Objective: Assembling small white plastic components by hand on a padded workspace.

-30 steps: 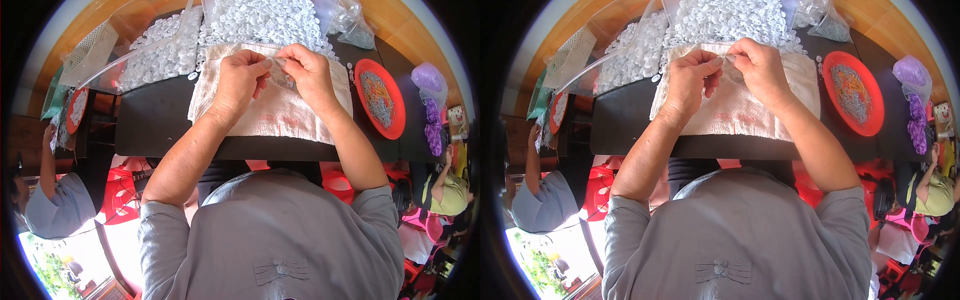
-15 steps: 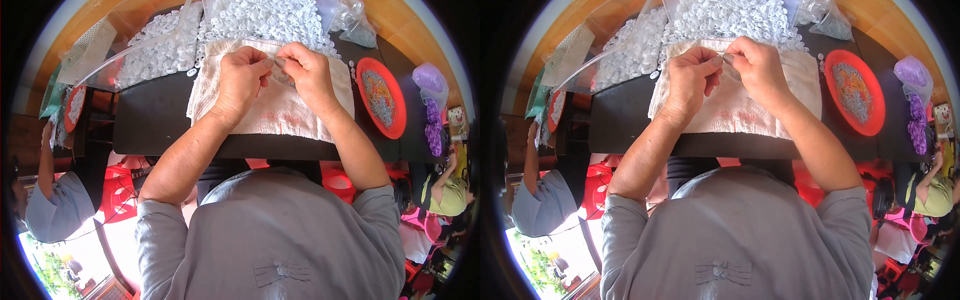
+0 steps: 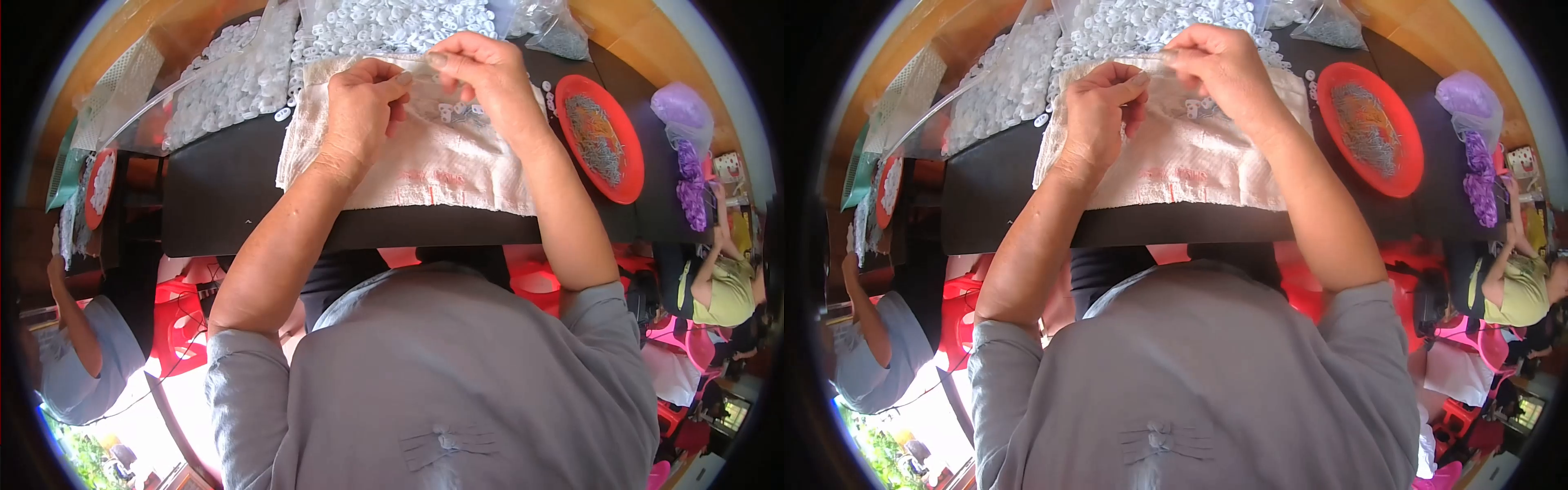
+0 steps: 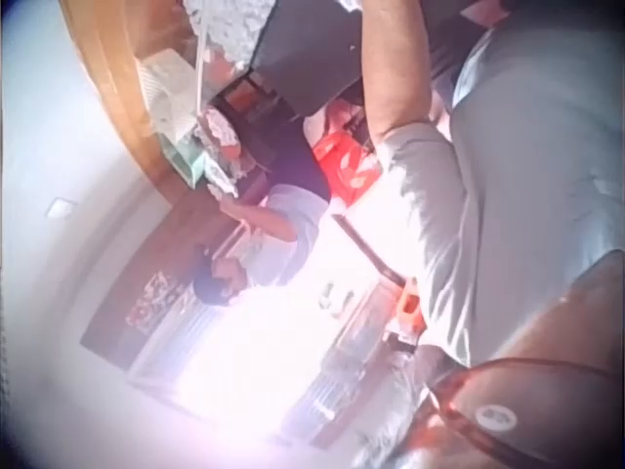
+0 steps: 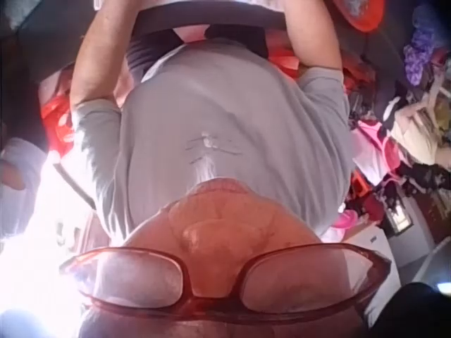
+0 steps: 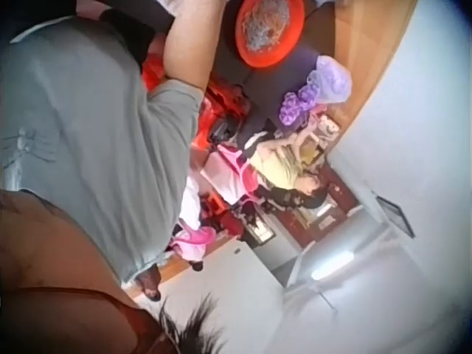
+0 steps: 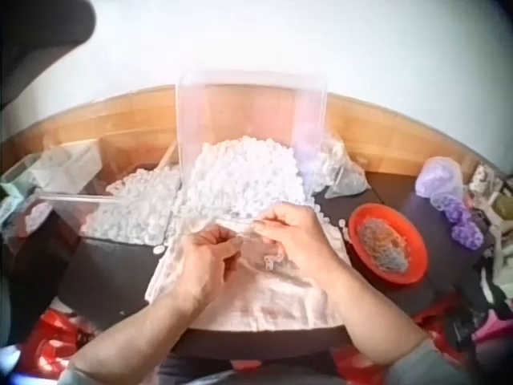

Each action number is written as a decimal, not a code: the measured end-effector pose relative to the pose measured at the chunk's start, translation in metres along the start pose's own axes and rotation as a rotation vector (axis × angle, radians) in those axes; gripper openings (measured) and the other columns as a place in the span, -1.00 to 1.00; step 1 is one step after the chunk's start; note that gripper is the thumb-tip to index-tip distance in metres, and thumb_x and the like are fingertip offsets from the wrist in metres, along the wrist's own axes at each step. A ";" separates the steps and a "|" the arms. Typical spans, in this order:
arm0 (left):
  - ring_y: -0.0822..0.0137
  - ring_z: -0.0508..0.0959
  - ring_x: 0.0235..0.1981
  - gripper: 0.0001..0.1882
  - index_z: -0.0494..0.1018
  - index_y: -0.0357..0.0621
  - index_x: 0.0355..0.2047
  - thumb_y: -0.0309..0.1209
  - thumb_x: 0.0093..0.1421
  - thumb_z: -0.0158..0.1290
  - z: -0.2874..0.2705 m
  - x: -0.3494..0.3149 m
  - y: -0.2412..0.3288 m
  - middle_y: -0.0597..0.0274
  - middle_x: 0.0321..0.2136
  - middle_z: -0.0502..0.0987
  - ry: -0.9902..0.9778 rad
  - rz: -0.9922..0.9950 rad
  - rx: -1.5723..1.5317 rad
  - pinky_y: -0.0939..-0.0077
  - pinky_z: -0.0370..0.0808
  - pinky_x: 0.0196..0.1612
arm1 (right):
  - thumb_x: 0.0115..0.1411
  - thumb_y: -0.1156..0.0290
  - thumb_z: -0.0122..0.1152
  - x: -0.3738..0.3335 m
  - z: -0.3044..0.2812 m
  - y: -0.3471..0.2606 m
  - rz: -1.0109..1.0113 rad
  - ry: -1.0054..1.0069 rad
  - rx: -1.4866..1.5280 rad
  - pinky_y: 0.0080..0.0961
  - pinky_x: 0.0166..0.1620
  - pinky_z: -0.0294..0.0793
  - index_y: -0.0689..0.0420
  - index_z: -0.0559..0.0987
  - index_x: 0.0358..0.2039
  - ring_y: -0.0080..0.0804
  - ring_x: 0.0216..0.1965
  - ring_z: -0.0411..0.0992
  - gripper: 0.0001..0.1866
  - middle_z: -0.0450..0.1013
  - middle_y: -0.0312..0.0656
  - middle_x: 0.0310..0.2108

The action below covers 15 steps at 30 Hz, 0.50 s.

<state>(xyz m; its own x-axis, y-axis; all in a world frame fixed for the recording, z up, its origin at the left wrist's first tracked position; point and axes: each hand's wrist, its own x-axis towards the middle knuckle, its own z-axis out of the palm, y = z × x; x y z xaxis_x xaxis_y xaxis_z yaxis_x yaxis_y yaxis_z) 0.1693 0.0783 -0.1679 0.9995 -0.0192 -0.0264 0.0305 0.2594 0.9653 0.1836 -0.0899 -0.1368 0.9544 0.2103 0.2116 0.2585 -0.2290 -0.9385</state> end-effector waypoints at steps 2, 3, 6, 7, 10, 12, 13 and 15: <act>0.51 0.34 -0.76 -0.91 0.46 -0.31 -0.45 -0.53 0.13 0.11 -0.004 0.004 -0.003 0.25 -0.65 0.44 0.014 -0.016 -0.021 0.62 0.19 -0.78 | 0.16 0.49 0.15 0.005 -0.016 0.005 -0.086 0.053 -0.131 -0.75 -0.50 0.21 0.21 0.59 -0.34 -0.71 -0.54 0.29 -0.90 0.43 -0.40 -0.56; 0.51 0.34 -0.76 -0.91 0.47 -0.31 -0.44 -0.51 0.13 0.12 -0.008 0.005 -0.002 0.24 -0.65 0.45 0.030 -0.039 -0.032 0.62 0.19 -0.78 | 0.15 0.50 0.16 0.008 -0.025 0.009 -0.167 0.107 -0.250 -0.75 -0.49 0.20 0.22 0.59 -0.33 -0.73 -0.54 0.26 -0.90 0.42 -0.41 -0.57; 0.49 0.34 -0.76 -0.90 0.46 -0.30 -0.43 -0.50 0.12 0.13 -0.012 0.009 0.000 0.25 -0.64 0.45 0.042 -0.097 -0.054 0.59 0.18 -0.78 | 0.09 0.53 0.19 0.008 -0.044 0.012 -0.122 -0.007 -0.524 -0.67 -0.46 0.26 0.20 0.59 -0.35 -0.68 -0.53 0.29 -0.90 0.42 -0.38 -0.58; 0.48 0.34 -0.76 -0.90 0.46 -0.29 -0.43 -0.50 0.12 0.12 -0.013 0.010 0.001 0.25 -0.64 0.45 0.065 -0.125 -0.067 0.58 0.18 -0.77 | 0.07 0.51 0.20 0.008 -0.045 0.009 -0.122 -0.081 -0.693 -0.60 -0.44 0.31 0.17 0.60 -0.36 -0.62 -0.54 0.33 -0.90 0.43 -0.34 -0.59; 0.47 0.34 -0.75 -0.91 0.46 -0.28 -0.44 -0.50 0.12 0.13 -0.016 0.009 0.002 0.26 -0.64 0.45 0.040 -0.118 -0.063 0.57 0.18 -0.76 | 0.05 0.48 0.19 0.001 -0.042 -0.001 -0.129 -0.090 -0.971 -0.40 -0.34 0.39 0.11 0.60 -0.37 -0.34 -0.49 0.45 -0.89 0.48 -0.17 -0.56; 0.47 0.34 -0.75 -0.91 0.46 -0.28 -0.44 -0.50 0.12 0.13 -0.016 0.009 0.002 0.26 -0.64 0.45 0.030 -0.124 -0.063 0.57 0.18 -0.76 | 0.03 0.46 0.15 -0.001 -0.047 0.002 -0.109 -0.078 -1.014 -0.30 -0.29 0.41 0.10 0.59 -0.40 -0.21 -0.40 0.47 -0.90 0.51 -0.13 -0.50; 0.47 0.34 -0.74 -0.91 0.46 -0.27 -0.44 -0.50 0.11 0.14 -0.015 0.009 0.002 0.26 -0.64 0.45 0.022 -0.131 -0.055 0.58 0.18 -0.75 | 0.01 0.45 0.11 -0.002 -0.050 0.004 -0.089 -0.067 -1.049 -0.20 -0.25 0.43 0.09 0.59 -0.44 -0.07 -0.32 0.50 -0.89 0.53 -0.08 -0.44; 0.48 0.34 -0.75 -0.91 0.46 -0.28 -0.44 -0.51 0.11 0.14 -0.014 0.010 0.002 0.26 -0.64 0.45 0.022 -0.130 -0.050 0.58 0.18 -0.75 | 0.02 0.46 0.10 0.000 -0.058 0.010 -0.082 -0.036 -1.099 -0.20 -0.24 0.44 0.07 0.60 -0.43 -0.08 -0.30 0.50 -0.88 0.54 -0.08 -0.42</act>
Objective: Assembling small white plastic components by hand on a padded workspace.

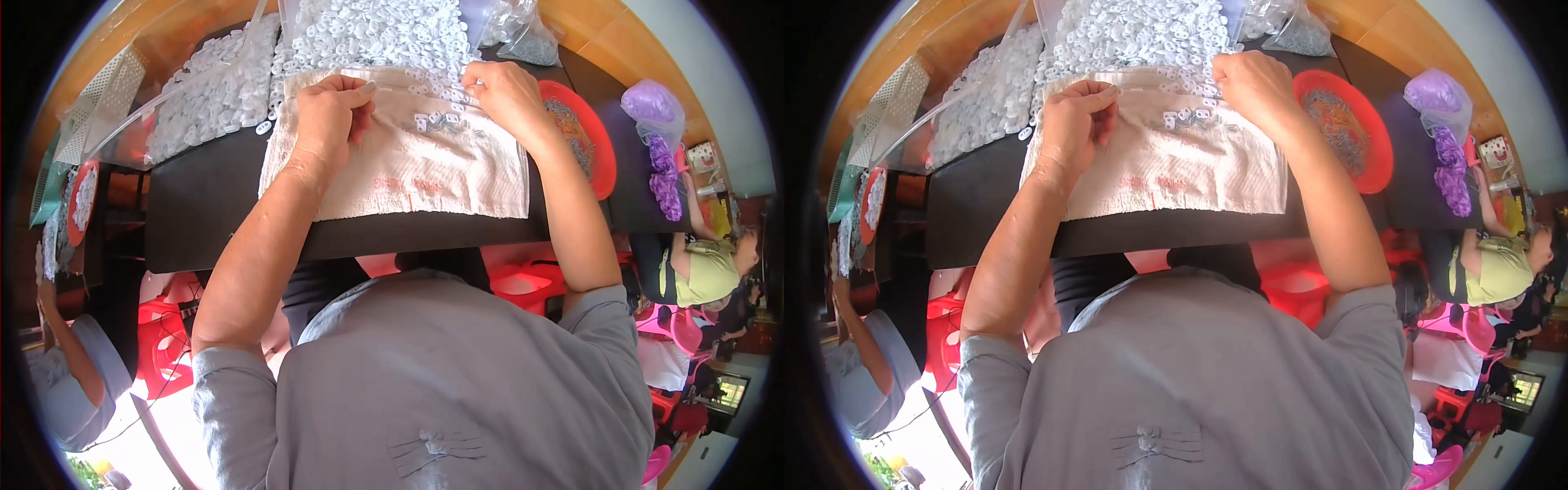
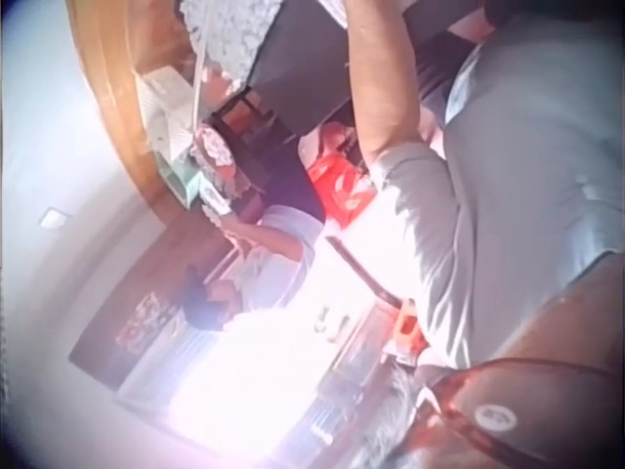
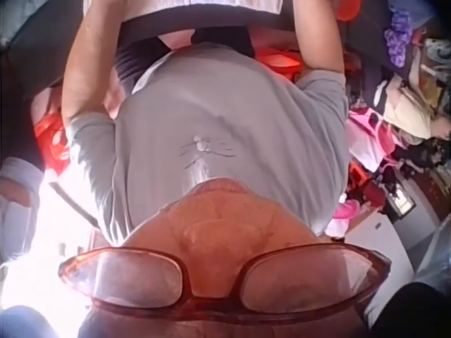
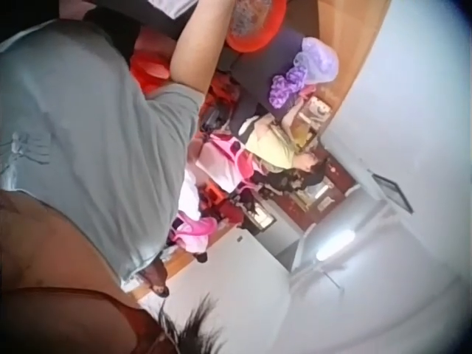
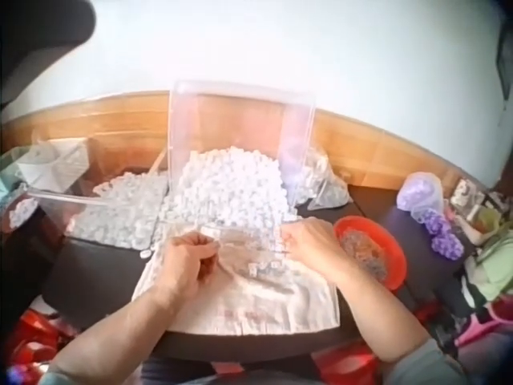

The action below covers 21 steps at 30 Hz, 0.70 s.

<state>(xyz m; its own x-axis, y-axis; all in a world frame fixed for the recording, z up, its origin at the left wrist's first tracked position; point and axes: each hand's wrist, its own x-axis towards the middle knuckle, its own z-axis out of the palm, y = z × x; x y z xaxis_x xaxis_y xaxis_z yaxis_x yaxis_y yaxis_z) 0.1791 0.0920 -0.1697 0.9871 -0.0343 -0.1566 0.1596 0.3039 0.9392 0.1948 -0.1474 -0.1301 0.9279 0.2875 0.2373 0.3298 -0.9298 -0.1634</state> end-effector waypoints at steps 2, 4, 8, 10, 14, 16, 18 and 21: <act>0.48 0.34 -0.75 -0.91 0.46 -0.28 -0.44 -0.51 0.11 0.14 0.001 -0.001 0.001 0.26 -0.64 0.45 0.002 0.000 0.008 0.58 0.18 -0.75 | 0.03 0.47 0.09 0.002 0.003 0.006 0.021 0.019 -0.047 -0.20 -0.23 0.44 0.06 0.61 -0.42 -0.08 -0.29 0.51 -0.86 0.55 -0.09 -0.40; 0.48 0.34 -0.72 -0.90 0.46 -0.31 -0.44 -0.50 0.13 0.10 0.001 -0.003 0.001 0.26 -0.63 0.42 0.004 0.001 0.045 0.62 0.21 -0.71 | 0.04 0.47 0.08 0.004 0.005 0.008 -0.028 0.008 -0.001 -0.21 -0.19 0.45 0.03 0.63 -0.34 -0.09 -0.26 0.51 -0.81 0.56 -0.09 -0.36; 0.49 0.34 -0.72 -0.90 0.46 -0.31 -0.45 -0.51 0.13 0.10 0.000 -0.003 0.002 0.27 -0.63 0.42 -0.002 0.010 0.046 0.63 0.20 -0.72 | 0.04 0.48 0.08 0.011 0.004 0.001 -0.008 -0.058 -0.007 -0.21 -0.14 0.45 0.01 0.63 -0.26 -0.08 -0.24 0.51 -0.75 0.55 -0.06 -0.33; 0.49 0.33 -0.75 -0.92 0.46 -0.29 -0.45 -0.53 0.10 0.13 0.000 -0.002 0.002 0.27 -0.65 0.44 -0.001 0.001 0.015 0.60 0.18 -0.75 | 0.03 0.48 0.08 0.016 0.006 0.000 -0.005 -0.014 -0.006 -0.22 -0.12 0.44 0.02 0.62 -0.21 -0.08 -0.21 0.51 -0.71 0.55 -0.05 -0.29; 0.50 0.33 -0.75 -0.92 0.47 -0.29 -0.45 -0.53 0.10 0.13 0.003 -0.002 0.002 0.27 -0.65 0.44 -0.001 -0.008 0.024 0.61 0.18 -0.76 | 0.01 0.50 0.07 0.033 0.015 -0.002 -0.081 0.045 0.006 -0.21 -0.11 0.44 0.04 0.62 -0.20 -0.09 -0.19 0.51 -0.69 0.55 -0.05 -0.29; 0.50 0.33 -0.75 -0.92 0.47 -0.30 -0.45 -0.52 0.11 0.13 0.002 -0.003 0.002 0.27 -0.65 0.44 0.007 -0.004 0.020 0.61 0.18 -0.76 | 0.02 0.45 0.19 0.043 0.017 -0.006 -0.088 -0.023 -0.037 -0.23 -0.17 0.43 -0.01 0.61 -0.18 -0.14 -0.24 0.51 -0.71 0.55 -0.12 -0.35; 0.50 0.34 -0.75 -0.91 0.47 -0.29 -0.44 -0.51 0.11 0.13 0.002 -0.005 0.003 0.29 -0.65 0.43 0.009 -0.007 0.031 0.63 0.19 -0.75 | 0.02 0.46 0.18 0.048 0.018 -0.005 -0.098 -0.037 -0.038 -0.23 -0.16 0.43 -0.01 0.61 -0.19 -0.14 -0.23 0.50 -0.72 0.55 -0.12 -0.35; 0.51 0.34 -0.75 -0.91 0.47 -0.27 -0.44 -0.50 0.12 0.13 0.003 -0.004 0.002 0.31 -0.65 0.43 0.001 -0.006 0.045 0.65 0.20 -0.74 | 0.03 0.46 0.17 0.056 0.021 -0.001 -0.114 -0.060 -0.065 -0.22 -0.17 0.43 -0.01 0.60 -0.22 -0.14 -0.23 0.50 -0.74 0.55 -0.12 -0.36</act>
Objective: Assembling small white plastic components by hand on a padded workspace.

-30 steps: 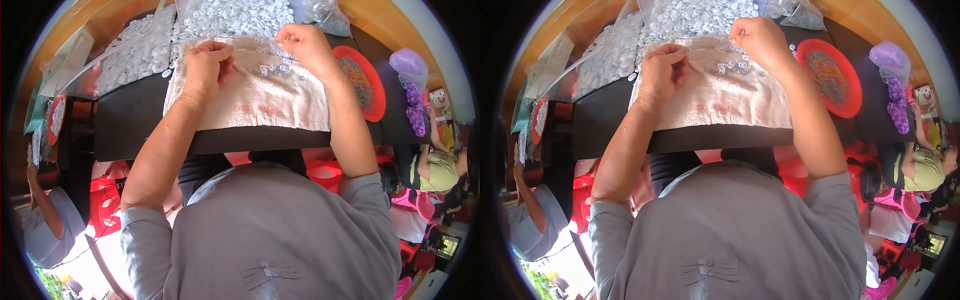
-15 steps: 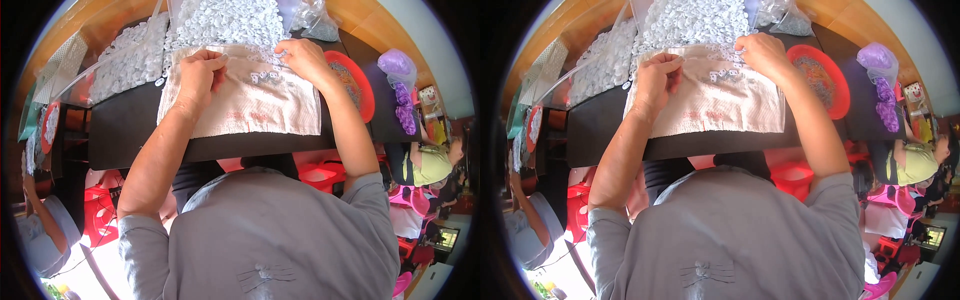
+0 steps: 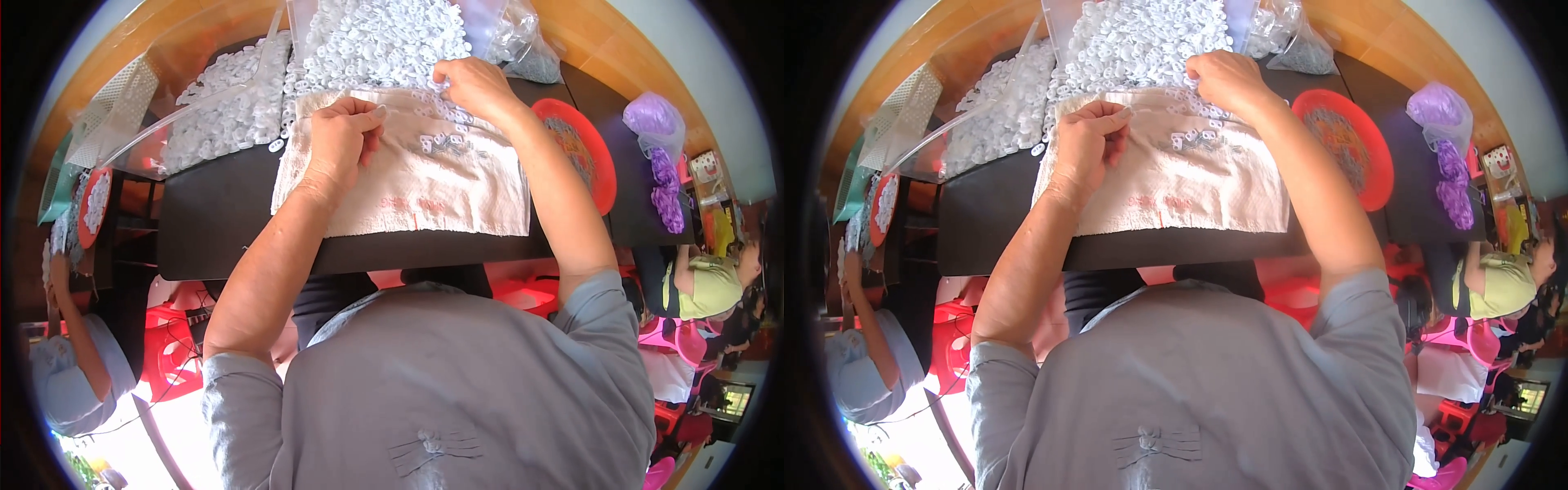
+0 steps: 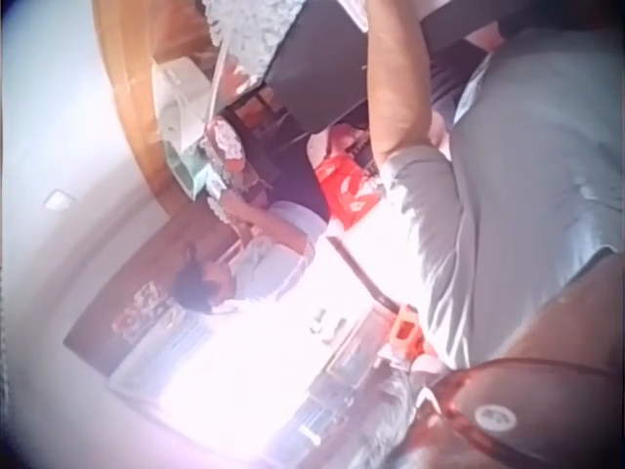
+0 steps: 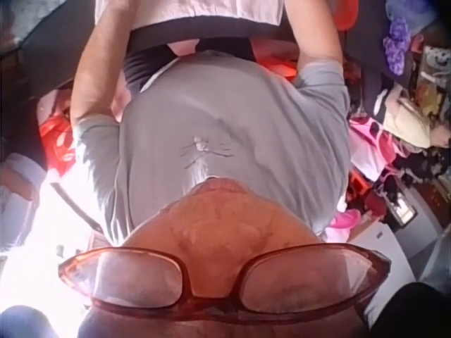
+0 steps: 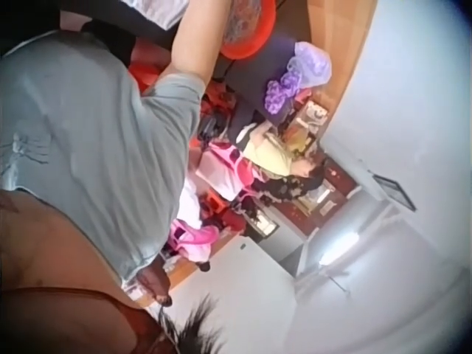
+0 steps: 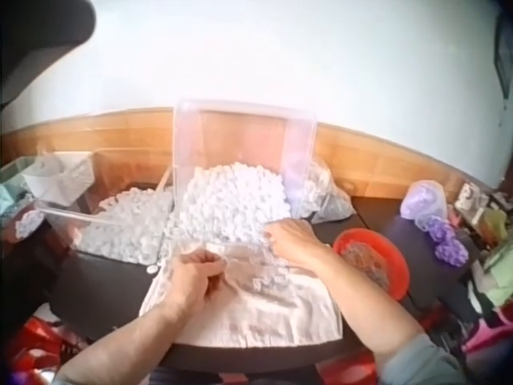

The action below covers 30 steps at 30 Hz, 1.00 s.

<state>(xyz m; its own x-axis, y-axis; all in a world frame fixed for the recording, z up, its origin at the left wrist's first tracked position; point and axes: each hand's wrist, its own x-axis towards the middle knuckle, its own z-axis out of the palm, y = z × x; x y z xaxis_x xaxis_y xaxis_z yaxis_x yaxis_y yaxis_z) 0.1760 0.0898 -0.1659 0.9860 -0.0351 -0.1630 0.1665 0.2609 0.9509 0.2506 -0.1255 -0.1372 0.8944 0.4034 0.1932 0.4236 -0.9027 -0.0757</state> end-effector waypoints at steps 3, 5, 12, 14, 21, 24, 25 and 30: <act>0.52 0.34 -0.75 -0.91 0.47 -0.27 -0.44 -0.49 0.12 0.13 0.000 0.000 -0.001 0.31 -0.65 0.43 -0.005 0.001 0.004 0.65 0.20 -0.74 | 0.04 0.46 0.15 0.000 0.006 0.000 -0.004 -0.012 -0.015 -0.22 -0.17 0.43 0.00 0.60 -0.25 -0.13 -0.23 0.49 -0.78 0.55 -0.13 -0.35; 0.52 0.34 -0.75 -0.91 0.47 -0.27 -0.44 -0.49 0.12 0.14 -0.001 0.000 0.001 0.32 -0.65 0.43 0.000 -0.001 0.001 0.65 0.19 -0.73 | 0.05 0.47 0.14 0.001 0.007 -0.002 -0.003 -0.016 -0.008 -0.23 -0.17 0.43 0.02 0.60 -0.27 -0.13 -0.22 0.49 -0.79 0.55 -0.13 -0.34; 0.49 0.33 -0.77 -0.91 0.46 -0.31 -0.46 -0.53 0.10 0.13 0.001 0.001 0.001 0.26 -0.66 0.44 0.007 -0.006 -0.032 0.60 0.16 -0.78 | 0.09 0.47 0.09 0.005 0.016 0.006 -0.023 -0.002 -0.027 -0.24 -0.18 0.43 0.02 0.61 -0.28 -0.13 -0.21 0.50 -0.80 0.56 -0.12 -0.30; 0.50 0.33 -0.77 -0.91 0.46 -0.30 -0.46 -0.53 0.10 0.13 0.000 0.002 0.000 0.26 -0.66 0.44 0.015 -0.008 -0.037 0.60 0.16 -0.78 | 0.10 0.45 0.11 0.006 0.018 0.010 -0.013 -0.002 -0.026 -0.26 -0.18 0.43 0.02 0.62 -0.27 -0.14 -0.22 0.50 -0.81 0.56 -0.12 -0.31; 0.50 0.33 -0.76 -0.91 0.46 -0.28 -0.46 -0.51 0.10 0.13 0.000 0.001 -0.001 0.27 -0.65 0.44 0.006 -0.008 -0.033 0.60 0.15 -0.77 | 0.10 0.30 0.18 0.007 0.008 0.002 0.092 0.047 0.136 -0.26 -0.14 0.44 -0.04 0.61 -0.20 -0.18 -0.20 0.50 -0.77 0.53 -0.11 -0.24; 0.50 0.34 -0.75 -0.91 0.47 -0.26 -0.45 -0.49 0.10 0.15 0.000 0.000 0.001 0.28 -0.65 0.44 0.001 -0.009 -0.012 0.61 0.17 -0.74 | 0.10 0.30 0.16 0.010 0.012 -0.012 0.093 0.093 0.046 -0.22 -0.14 0.46 -0.05 0.61 -0.19 -0.13 -0.18 0.49 -0.76 0.49 -0.09 -0.13; 0.50 0.35 -0.74 -0.90 0.48 -0.24 -0.44 -0.48 0.10 0.16 -0.001 -0.001 0.001 0.30 -0.64 0.44 -0.004 -0.018 0.001 0.62 0.19 -0.71 | 0.09 0.32 0.15 0.011 0.014 -0.016 0.105 0.095 0.003 -0.21 -0.14 0.46 -0.06 0.60 -0.18 -0.12 -0.18 0.50 -0.75 0.47 -0.08 -0.10; 0.49 0.34 -0.75 -0.90 0.47 -0.26 -0.44 -0.48 0.09 0.15 -0.002 0.001 0.000 0.29 -0.64 0.44 -0.004 -0.014 -0.025 0.60 0.18 -0.72 | 0.05 0.37 0.18 0.028 0.033 -0.014 0.126 0.088 -0.038 -0.21 -0.12 0.45 -0.04 0.61 -0.23 -0.07 -0.17 0.48 -0.77 0.48 -0.05 -0.16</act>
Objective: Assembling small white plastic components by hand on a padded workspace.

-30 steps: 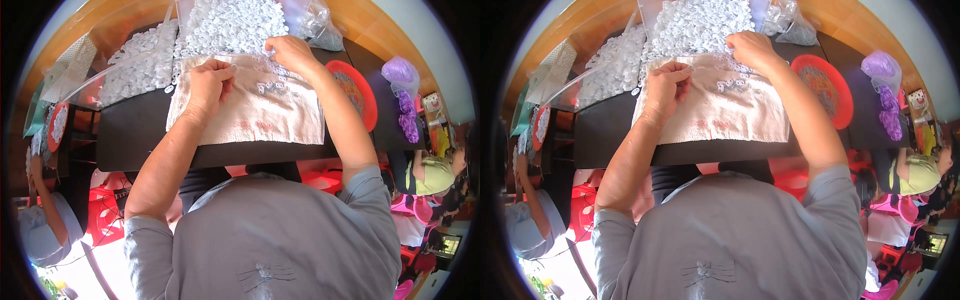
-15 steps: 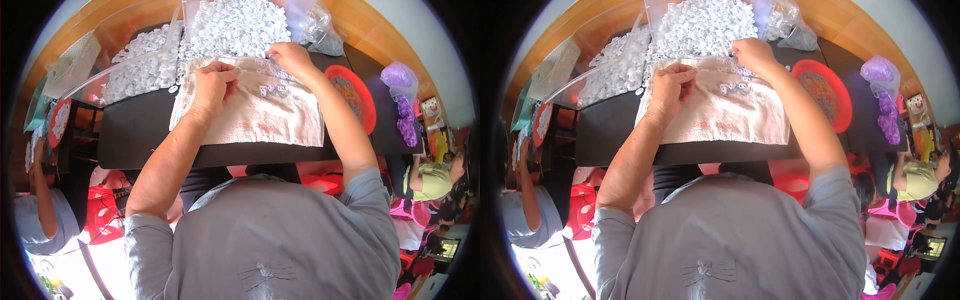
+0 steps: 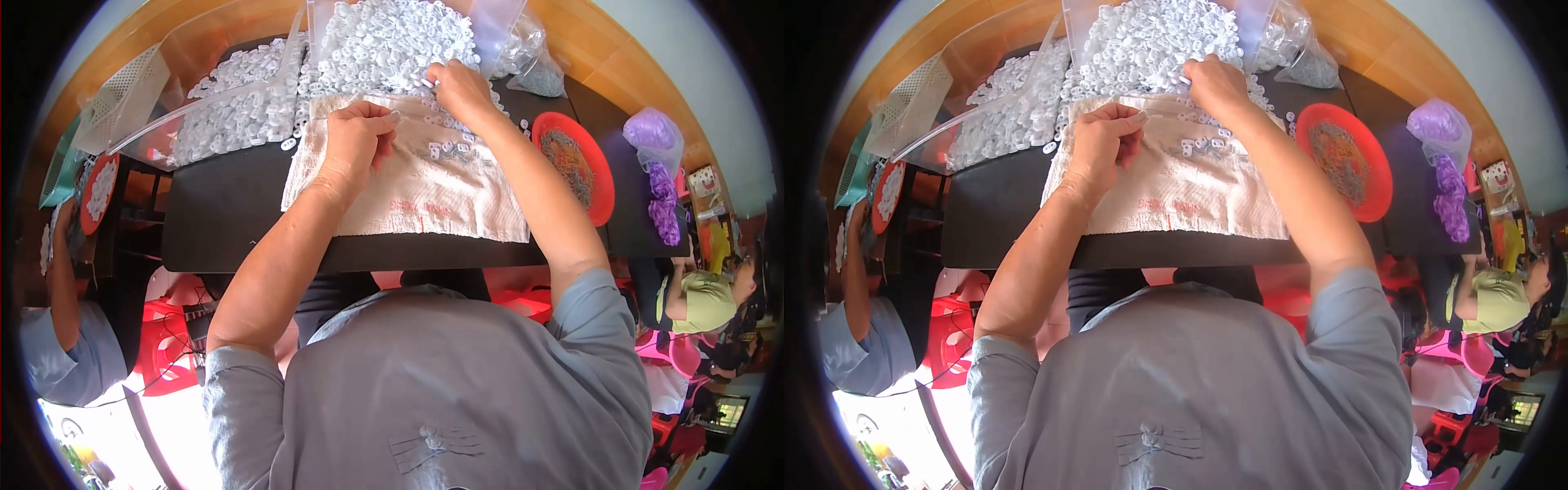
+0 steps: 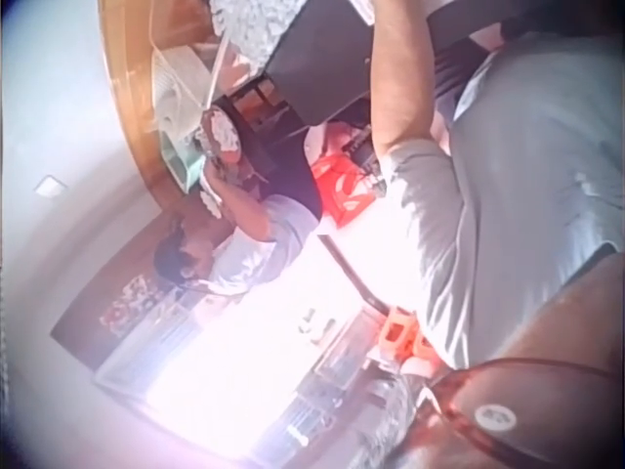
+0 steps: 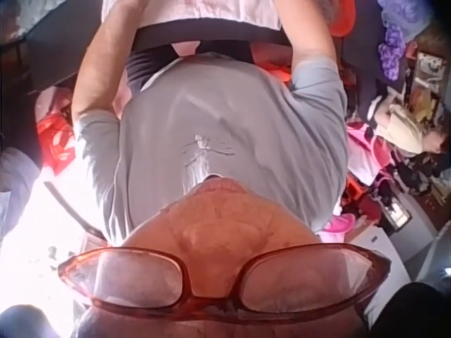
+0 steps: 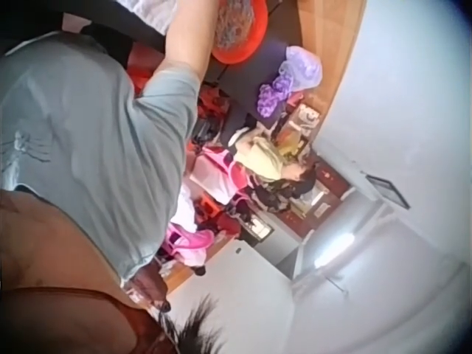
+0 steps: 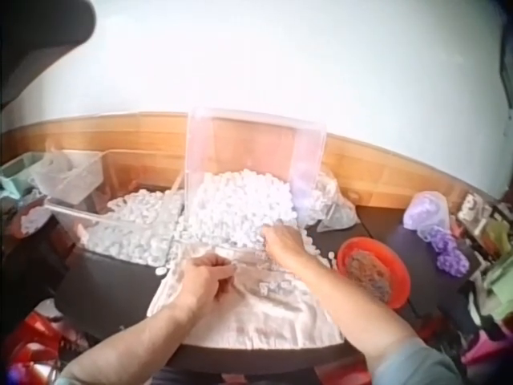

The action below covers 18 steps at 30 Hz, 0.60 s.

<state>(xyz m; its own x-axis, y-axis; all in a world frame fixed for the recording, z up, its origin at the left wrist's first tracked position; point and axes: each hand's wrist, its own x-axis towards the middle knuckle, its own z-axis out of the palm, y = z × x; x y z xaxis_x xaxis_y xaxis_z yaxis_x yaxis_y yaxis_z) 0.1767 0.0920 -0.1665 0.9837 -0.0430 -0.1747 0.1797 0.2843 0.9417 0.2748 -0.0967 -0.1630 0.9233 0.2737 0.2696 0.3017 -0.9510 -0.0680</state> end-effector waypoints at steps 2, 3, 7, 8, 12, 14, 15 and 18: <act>0.49 0.34 -0.75 -0.90 0.47 -0.27 -0.44 -0.49 0.09 0.15 0.001 0.000 0.000 0.28 -0.65 0.44 -0.014 0.010 -0.006 0.60 0.18 -0.73 | 0.04 0.38 0.22 0.008 0.008 0.012 -0.005 0.046 0.030 -0.23 -0.10 0.43 -0.01 0.61 -0.26 -0.04 -0.17 0.47 -0.79 0.50 -0.06 -0.24; 0.48 0.34 -0.75 -0.90 0.47 -0.27 -0.44 -0.50 0.09 0.14 0.001 0.000 0.001 0.28 -0.64 0.44 -0.004 0.015 -0.016 0.59 0.18 -0.73 | 0.03 0.42 0.22 0.013 0.005 0.016 -0.018 0.021 0.158 -0.29 -0.17 0.45 0.04 0.61 -0.31 -0.12 -0.25 0.49 -0.83 0.52 -0.09 -0.29; 0.46 0.34 -0.77 -0.93 0.46 -0.30 -0.49 -0.55 0.09 0.11 -0.005 0.001 0.003 0.24 -0.66 0.43 0.067 0.054 -0.106 0.56 0.17 -0.77 | 0.02 0.52 0.23 0.001 -0.026 -0.001 0.062 -0.156 0.706 -0.54 -0.41 0.45 0.15 0.61 -0.39 -0.49 -0.51 0.44 -0.90 0.52 -0.25 -0.45; 0.46 0.34 -0.77 -0.93 0.46 -0.30 -0.49 -0.55 0.09 0.11 -0.005 0.000 0.005 0.24 -0.66 0.43 0.078 0.048 -0.104 0.56 0.17 -0.77 | 0.05 0.54 0.19 -0.005 -0.032 -0.011 0.014 -0.171 0.751 -0.66 -0.50 0.37 0.19 0.60 -0.36 -0.66 -0.58 0.35 -0.88 0.47 -0.35 -0.47; 0.44 0.36 -0.74 -0.93 0.45 -0.30 -0.43 -0.54 0.10 0.11 -0.007 0.001 0.005 0.24 -0.64 0.44 0.133 0.071 -0.104 0.55 0.19 -0.75 | 0.01 0.54 0.18 -0.027 -0.034 -0.031 -0.018 -0.246 0.810 -0.53 -0.40 0.43 0.19 0.62 -0.32 -0.52 -0.52 0.44 -0.82 0.52 -0.23 -0.50; 0.43 0.37 -0.71 -0.90 0.44 -0.30 -0.38 -0.53 0.10 0.12 -0.008 0.003 0.005 0.24 -0.62 0.45 0.138 0.059 -0.092 0.55 0.20 -0.73 | 0.02 0.53 0.18 -0.029 -0.028 -0.026 -0.049 -0.173 0.833 -0.53 -0.36 0.44 0.19 0.62 -0.31 -0.52 -0.49 0.45 -0.82 0.53 -0.23 -0.49; 0.44 0.36 -0.73 -0.92 0.44 -0.29 -0.43 -0.54 0.10 0.11 -0.006 0.003 0.006 0.24 -0.63 0.44 0.138 0.057 -0.109 0.55 0.20 -0.75 | 0.03 0.53 0.18 -0.032 -0.028 -0.026 -0.077 -0.099 0.855 -0.54 -0.33 0.44 0.20 0.62 -0.31 -0.52 -0.46 0.46 -0.81 0.54 -0.22 -0.48; 0.44 0.35 -0.75 -0.94 0.44 -0.29 -0.47 -0.56 0.09 0.10 -0.005 0.002 0.008 0.23 -0.65 0.44 0.138 0.054 -0.128 0.55 0.20 -0.76 | 0.09 0.61 0.10 -0.037 -0.039 -0.021 -0.117 0.023 0.794 -0.69 -0.34 0.38 0.26 0.59 -0.27 -0.69 -0.41 0.40 -0.81 0.51 -0.34 -0.43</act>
<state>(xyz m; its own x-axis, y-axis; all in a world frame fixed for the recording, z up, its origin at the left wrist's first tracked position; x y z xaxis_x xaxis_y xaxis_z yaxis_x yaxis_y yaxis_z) 0.1798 0.0992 -0.1612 0.9798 0.1046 -0.1705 0.1151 0.4025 0.9081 0.2251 -0.0927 -0.1339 0.8729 0.3537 0.3360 0.4828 -0.5278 -0.6988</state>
